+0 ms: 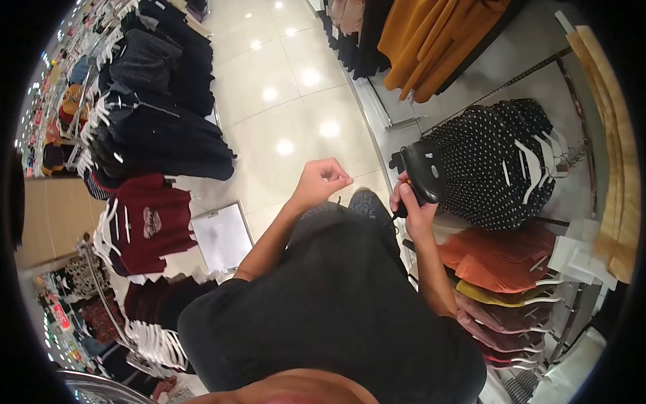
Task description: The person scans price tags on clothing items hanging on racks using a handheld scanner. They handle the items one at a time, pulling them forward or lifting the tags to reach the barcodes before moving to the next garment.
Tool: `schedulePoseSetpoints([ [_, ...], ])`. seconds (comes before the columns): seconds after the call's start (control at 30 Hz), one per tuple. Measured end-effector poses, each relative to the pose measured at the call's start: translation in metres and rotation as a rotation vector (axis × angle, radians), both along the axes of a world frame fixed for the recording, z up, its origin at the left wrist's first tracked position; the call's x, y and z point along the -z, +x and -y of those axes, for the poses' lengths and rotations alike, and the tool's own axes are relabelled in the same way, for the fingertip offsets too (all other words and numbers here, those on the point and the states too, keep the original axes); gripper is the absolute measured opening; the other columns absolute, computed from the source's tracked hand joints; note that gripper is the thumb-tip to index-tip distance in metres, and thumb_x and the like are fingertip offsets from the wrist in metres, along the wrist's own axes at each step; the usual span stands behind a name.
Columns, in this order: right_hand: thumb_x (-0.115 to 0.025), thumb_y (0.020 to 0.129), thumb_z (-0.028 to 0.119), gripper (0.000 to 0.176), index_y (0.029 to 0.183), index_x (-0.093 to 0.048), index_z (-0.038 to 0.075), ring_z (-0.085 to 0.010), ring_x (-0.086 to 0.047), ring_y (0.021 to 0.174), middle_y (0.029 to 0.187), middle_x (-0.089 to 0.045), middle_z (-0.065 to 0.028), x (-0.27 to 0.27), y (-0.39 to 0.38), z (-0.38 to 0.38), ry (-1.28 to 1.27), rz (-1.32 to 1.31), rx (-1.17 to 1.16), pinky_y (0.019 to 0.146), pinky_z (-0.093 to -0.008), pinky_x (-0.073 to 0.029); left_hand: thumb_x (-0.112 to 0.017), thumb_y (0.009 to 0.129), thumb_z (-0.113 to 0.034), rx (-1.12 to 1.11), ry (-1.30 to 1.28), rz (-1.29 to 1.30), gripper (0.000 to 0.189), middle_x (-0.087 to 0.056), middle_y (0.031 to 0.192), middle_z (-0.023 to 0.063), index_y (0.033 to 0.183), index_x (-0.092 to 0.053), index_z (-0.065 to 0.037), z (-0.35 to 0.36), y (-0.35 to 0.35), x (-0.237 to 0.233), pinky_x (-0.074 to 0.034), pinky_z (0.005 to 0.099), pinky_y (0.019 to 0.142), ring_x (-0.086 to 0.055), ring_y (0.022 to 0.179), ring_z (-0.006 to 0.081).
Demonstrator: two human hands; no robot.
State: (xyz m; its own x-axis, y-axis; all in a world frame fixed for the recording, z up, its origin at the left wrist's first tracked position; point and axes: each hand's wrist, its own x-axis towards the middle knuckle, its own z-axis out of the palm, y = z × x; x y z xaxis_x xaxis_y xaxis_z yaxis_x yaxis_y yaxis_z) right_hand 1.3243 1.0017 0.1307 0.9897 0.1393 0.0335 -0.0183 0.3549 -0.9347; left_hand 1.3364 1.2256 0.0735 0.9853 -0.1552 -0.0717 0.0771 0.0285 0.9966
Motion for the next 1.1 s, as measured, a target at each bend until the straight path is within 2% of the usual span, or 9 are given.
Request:
schedulePoseSetpoints([
  [0.07,-0.054,0.093,0.005,0.015,0.106,-0.051,-0.002,-0.0118,-0.05,0.057,0.07,-0.051,-0.0052,0.001,0.014,-0.018,-0.006,-0.032,0.039,0.052,-0.0248,-0.043,-0.071,0.08,-0.005,0.019,0.028,-0.001,0.012,-0.044,0.055,-0.0068,0.074,-0.061,-0.001,-0.017,0.021,-0.008,-0.031,0.0216,0.05,-0.035,0.053,0.0019],
  [0.17,-0.055,0.093,0.005,0.017,0.108,-0.052,-0.002,-0.0121,-0.053,0.058,0.071,-0.053,-0.0053,0.001,0.043,-0.032,-0.044,-0.039,0.007,0.052,-0.0252,-0.044,-0.069,0.082,-0.005,0.005,-0.084,-0.031,0.008,-0.058,0.065,-0.0031,0.078,-0.063,-0.001,-0.03,0.055,-0.015,-0.037,0.0198,0.054,-0.045,0.058,0.0017],
  [0.3,-0.055,0.093,0.005,0.017,0.108,-0.052,-0.002,-0.012,-0.053,0.057,0.071,-0.053,-0.0053,0.01,0.095,-0.045,-0.077,-0.043,0.009,0.052,-0.0255,-0.044,-0.068,0.083,-0.007,0.04,-0.086,-0.016,0.007,-0.059,0.067,-0.0022,0.084,-0.065,0.0,-0.042,0.109,-0.006,-0.039,0.0198,0.056,-0.048,0.061,0.0019],
  [0.37,-0.054,0.093,0.004,0.017,0.108,-0.053,-0.002,-0.0116,-0.052,0.056,0.07,-0.054,-0.0054,0.018,0.127,-0.05,-0.061,-0.052,0.018,0.053,-0.0257,-0.044,-0.065,0.087,-0.008,0.094,0.003,-0.008,0.008,-0.063,0.075,0.0004,0.088,-0.067,0.0,-0.048,0.139,-0.006,-0.043,0.0218,0.063,-0.054,0.07,0.0055],
  [0.53,-0.053,0.092,0.005,0.018,0.108,-0.054,-0.003,-0.0107,-0.051,0.057,0.071,-0.053,-0.0054,0.013,0.221,-0.068,0.134,-0.059,-0.123,0.053,-0.0253,-0.043,-0.063,0.089,-0.01,0.018,0.019,-0.006,0.011,-0.061,0.071,-0.0012,0.09,-0.066,0.001,-0.058,0.216,-0.02,-0.041,0.0202,0.058,-0.05,0.063,0.0037],
  [0.63,-0.049,0.093,0.007,0.021,0.112,-0.05,-0.001,-0.0124,-0.049,0.056,0.072,-0.053,-0.0074,0.015,0.282,-0.081,0.025,0.016,-0.252,0.053,-0.0247,-0.043,-0.061,0.091,-0.014,0.006,0.07,-0.05,0.015,-0.061,0.074,0.0003,0.093,-0.066,-0.001,-0.069,0.261,-0.037,-0.043,0.0222,0.06,-0.053,0.067,0.0057],
  [0.77,-0.048,0.092,0.005,0.02,0.111,-0.05,-0.002,-0.0125,-0.05,0.056,0.072,-0.053,-0.0077,0.008,0.352,-0.087,0.051,0.031,-0.327,0.053,-0.0252,-0.043,-0.06,0.091,-0.012,-0.048,0.095,-0.025,0.014,-0.06,0.076,0.0008,0.097,-0.065,-0.001,-0.077,0.322,-0.024,-0.044,0.0229,0.06,-0.054,0.069,0.007],
  [0.93,-0.048,0.093,0.006,0.02,0.111,-0.049,-0.003,-0.0126,-0.049,0.055,0.071,-0.052,-0.0078,0.005,0.41,-0.086,0.06,-0.036,-0.314,0.052,-0.0254,-0.043,-0.058,0.09,-0.011,-0.111,0.018,-0.065,0.015,-0.059,0.078,0.0008,0.099,-0.065,-0.001,-0.077,0.377,-0.022,-0.044,0.0231,0.06,-0.053,0.068,0.0071],
  [1.1,-0.048,0.093,0.007,0.02,0.111,-0.049,-0.003,-0.0128,-0.05,0.056,0.072,-0.053,-0.0083,0.003,0.452,-0.1,0.044,-0.058,-0.271,0.054,-0.0258,-0.044,-0.058,0.09,-0.009,-0.018,-0.081,-0.049,0.014,-0.058,0.078,-0.0005,0.099,-0.064,-0.001,-0.086,0.429,-0.005,-0.042,0.0214,0.06,-0.05,0.067,0.0054],
])
